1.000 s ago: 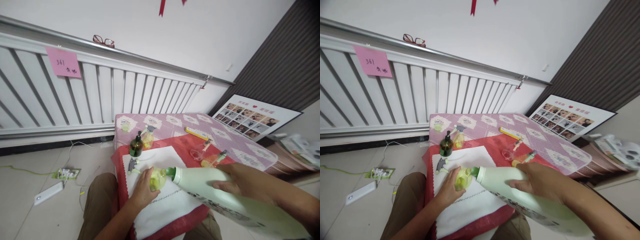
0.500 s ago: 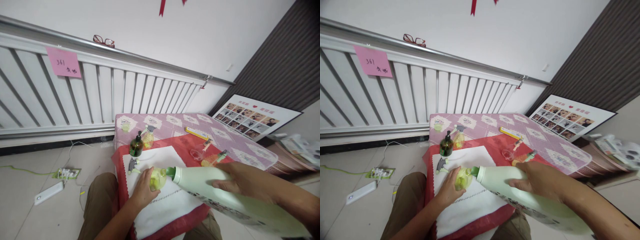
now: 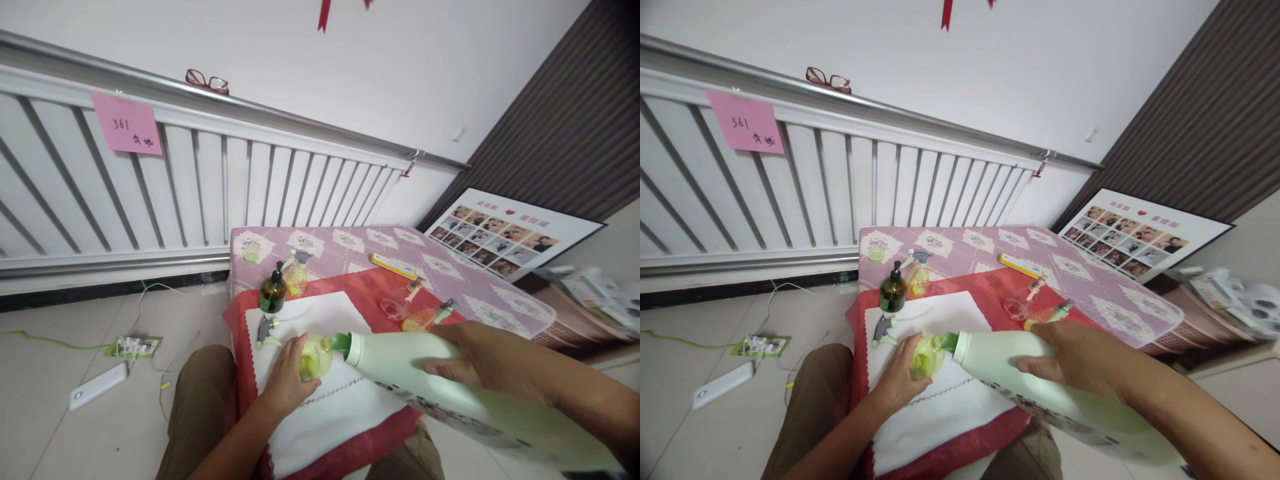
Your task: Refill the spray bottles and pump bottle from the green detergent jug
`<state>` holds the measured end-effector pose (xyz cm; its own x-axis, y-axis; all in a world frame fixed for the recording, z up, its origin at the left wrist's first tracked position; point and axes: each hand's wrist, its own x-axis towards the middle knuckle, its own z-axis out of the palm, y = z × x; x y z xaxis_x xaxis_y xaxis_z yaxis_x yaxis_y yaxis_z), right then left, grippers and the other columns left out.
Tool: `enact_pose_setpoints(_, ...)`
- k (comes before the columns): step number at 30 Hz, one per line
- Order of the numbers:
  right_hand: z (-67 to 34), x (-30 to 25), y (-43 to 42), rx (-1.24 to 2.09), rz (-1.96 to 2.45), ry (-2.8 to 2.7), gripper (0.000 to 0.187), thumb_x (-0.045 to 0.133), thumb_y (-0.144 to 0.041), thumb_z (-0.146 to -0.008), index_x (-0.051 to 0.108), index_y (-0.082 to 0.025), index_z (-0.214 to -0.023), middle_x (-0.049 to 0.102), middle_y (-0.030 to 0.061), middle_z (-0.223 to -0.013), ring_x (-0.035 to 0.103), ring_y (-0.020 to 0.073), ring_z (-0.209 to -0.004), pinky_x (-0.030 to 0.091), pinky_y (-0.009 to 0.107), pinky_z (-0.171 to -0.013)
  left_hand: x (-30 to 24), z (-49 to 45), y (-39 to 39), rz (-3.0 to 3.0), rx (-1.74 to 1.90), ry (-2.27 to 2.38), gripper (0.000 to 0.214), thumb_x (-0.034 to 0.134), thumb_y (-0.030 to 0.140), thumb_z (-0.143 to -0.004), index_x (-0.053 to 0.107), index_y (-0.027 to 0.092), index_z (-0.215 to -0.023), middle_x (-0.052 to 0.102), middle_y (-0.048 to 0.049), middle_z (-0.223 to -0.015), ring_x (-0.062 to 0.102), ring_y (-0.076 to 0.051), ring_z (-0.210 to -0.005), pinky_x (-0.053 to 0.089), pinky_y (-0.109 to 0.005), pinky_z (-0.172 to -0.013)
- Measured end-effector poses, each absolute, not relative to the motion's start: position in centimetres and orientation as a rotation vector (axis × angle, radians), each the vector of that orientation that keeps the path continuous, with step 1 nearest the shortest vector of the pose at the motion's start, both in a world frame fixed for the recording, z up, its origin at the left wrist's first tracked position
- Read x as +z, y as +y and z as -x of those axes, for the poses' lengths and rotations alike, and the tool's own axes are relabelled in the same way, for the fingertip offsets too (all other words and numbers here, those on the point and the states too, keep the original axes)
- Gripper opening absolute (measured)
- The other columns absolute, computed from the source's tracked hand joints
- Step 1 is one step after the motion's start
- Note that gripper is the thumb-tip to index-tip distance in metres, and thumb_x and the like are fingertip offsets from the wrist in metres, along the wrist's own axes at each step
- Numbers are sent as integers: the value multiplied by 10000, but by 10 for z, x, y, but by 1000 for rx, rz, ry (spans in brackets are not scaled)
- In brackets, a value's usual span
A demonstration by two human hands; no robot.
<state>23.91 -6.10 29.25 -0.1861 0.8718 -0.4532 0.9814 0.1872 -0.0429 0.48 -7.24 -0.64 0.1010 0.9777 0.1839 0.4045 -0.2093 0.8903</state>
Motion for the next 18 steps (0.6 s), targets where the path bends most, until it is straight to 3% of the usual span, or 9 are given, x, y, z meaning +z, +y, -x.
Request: enact_pose_setpoints(18,-240,293,-62,-457,-1732,2153,435,500,-638,-796,639,-235,-887,724,61,-857,668,256,-795,455,306,-660,-4,-4,-72,-1692,1062,1375,897,698,206,-606,316,192,-1418,434,-128,-1402,393,-284,-1319,317,-420,-1128)
